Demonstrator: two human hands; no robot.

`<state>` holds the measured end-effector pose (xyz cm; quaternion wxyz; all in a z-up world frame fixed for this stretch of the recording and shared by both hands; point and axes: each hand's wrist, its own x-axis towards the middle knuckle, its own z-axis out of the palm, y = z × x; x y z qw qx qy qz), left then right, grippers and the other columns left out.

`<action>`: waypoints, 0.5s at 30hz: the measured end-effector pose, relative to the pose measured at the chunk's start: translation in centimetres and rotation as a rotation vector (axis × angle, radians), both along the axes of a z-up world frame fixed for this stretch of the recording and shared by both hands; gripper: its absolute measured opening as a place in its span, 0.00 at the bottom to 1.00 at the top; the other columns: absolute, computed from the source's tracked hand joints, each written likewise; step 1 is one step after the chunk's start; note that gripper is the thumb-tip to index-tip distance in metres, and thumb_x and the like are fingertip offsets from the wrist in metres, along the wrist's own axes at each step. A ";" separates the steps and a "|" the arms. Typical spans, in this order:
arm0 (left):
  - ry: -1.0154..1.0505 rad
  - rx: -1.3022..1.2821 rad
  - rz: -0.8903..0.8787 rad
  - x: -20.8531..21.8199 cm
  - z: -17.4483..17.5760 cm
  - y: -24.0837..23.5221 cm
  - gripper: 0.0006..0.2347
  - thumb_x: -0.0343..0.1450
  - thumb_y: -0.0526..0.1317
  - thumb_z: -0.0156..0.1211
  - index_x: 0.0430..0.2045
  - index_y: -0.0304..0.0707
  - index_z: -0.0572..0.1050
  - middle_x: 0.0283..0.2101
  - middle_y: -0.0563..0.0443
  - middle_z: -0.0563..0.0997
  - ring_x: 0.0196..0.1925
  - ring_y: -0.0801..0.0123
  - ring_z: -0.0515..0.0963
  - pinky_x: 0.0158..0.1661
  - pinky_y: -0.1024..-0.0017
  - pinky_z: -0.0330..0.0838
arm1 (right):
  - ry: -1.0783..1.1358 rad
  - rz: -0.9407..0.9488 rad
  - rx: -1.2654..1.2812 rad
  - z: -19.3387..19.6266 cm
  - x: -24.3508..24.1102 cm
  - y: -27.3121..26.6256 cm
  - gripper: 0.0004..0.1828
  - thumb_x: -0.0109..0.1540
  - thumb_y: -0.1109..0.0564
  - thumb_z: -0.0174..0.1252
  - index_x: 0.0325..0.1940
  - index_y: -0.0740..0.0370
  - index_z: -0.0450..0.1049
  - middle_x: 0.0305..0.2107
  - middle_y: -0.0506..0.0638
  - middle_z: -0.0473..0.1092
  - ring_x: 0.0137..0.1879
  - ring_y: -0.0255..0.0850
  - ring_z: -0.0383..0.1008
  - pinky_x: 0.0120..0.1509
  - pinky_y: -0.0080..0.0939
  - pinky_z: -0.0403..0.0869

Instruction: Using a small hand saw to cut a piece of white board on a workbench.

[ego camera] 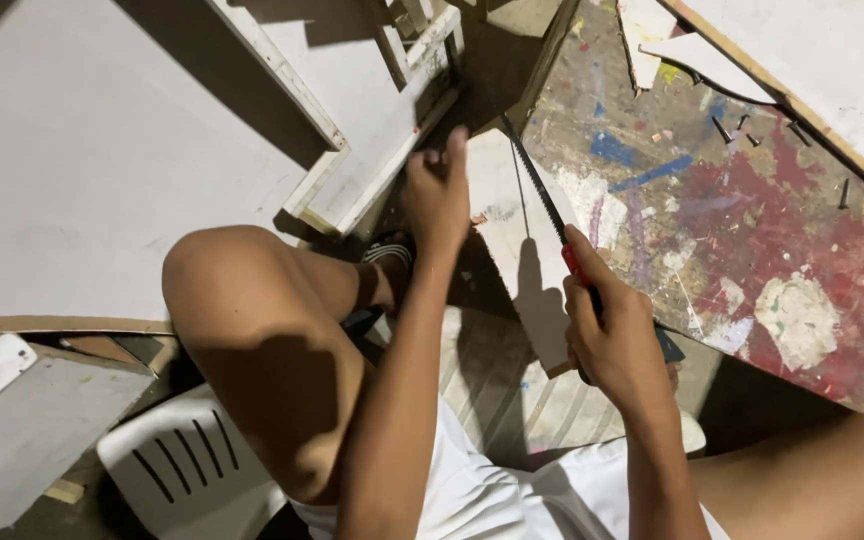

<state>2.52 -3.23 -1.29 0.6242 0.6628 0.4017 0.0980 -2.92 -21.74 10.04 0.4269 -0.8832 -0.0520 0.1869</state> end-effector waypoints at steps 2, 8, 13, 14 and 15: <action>-0.109 0.051 0.010 3.9 -3.9 1.2 0.28 0.68 0.63 0.60 0.42 0.32 0.79 0.47 0.36 0.83 0.56 0.44 0.80 0.55 0.51 0.73 | 0.004 -0.001 0.038 1.0 0.5 0.4 0.30 0.65 0.66 0.40 0.72 0.59 0.68 0.17 0.53 0.68 0.11 0.44 0.70 0.16 0.41 0.70; -0.087 0.394 0.166 4.9 -2.1 -1.3 0.19 0.74 0.52 0.54 0.21 0.35 0.77 0.22 0.38 0.81 0.35 0.39 0.84 0.36 0.54 0.77 | -0.001 -0.008 0.032 1.6 1.0 1.3 0.29 0.64 0.67 0.42 0.71 0.62 0.68 0.12 0.56 0.71 0.10 0.45 0.71 0.12 0.40 0.69; -0.094 0.534 0.115 5.5 -1.9 -2.1 0.17 0.79 0.45 0.46 0.27 0.29 0.76 0.26 0.30 0.81 0.31 0.39 0.85 0.29 0.53 0.78 | -0.042 0.009 0.055 0.2 1.9 1.8 0.29 0.66 0.65 0.41 0.72 0.64 0.65 0.13 0.55 0.69 0.12 0.44 0.72 0.16 0.39 0.71; -0.100 0.548 0.093 5.5 -1.9 -2.1 0.16 0.79 0.43 0.45 0.30 0.27 0.76 0.27 0.29 0.81 0.32 0.38 0.85 0.29 0.53 0.78 | -0.047 0.024 0.053 0.1 1.8 1.9 0.29 0.66 0.64 0.41 0.72 0.63 0.65 0.13 0.54 0.68 0.11 0.43 0.71 0.15 0.38 0.70; -0.098 0.552 0.100 5.5 -2.0 -2.2 0.16 0.79 0.43 0.45 0.30 0.27 0.76 0.27 0.29 0.81 0.32 0.38 0.85 0.29 0.53 0.78 | -0.046 0.031 0.057 0.1 1.7 2.0 0.29 0.66 0.64 0.41 0.72 0.63 0.65 0.13 0.54 0.68 0.11 0.43 0.71 0.15 0.38 0.70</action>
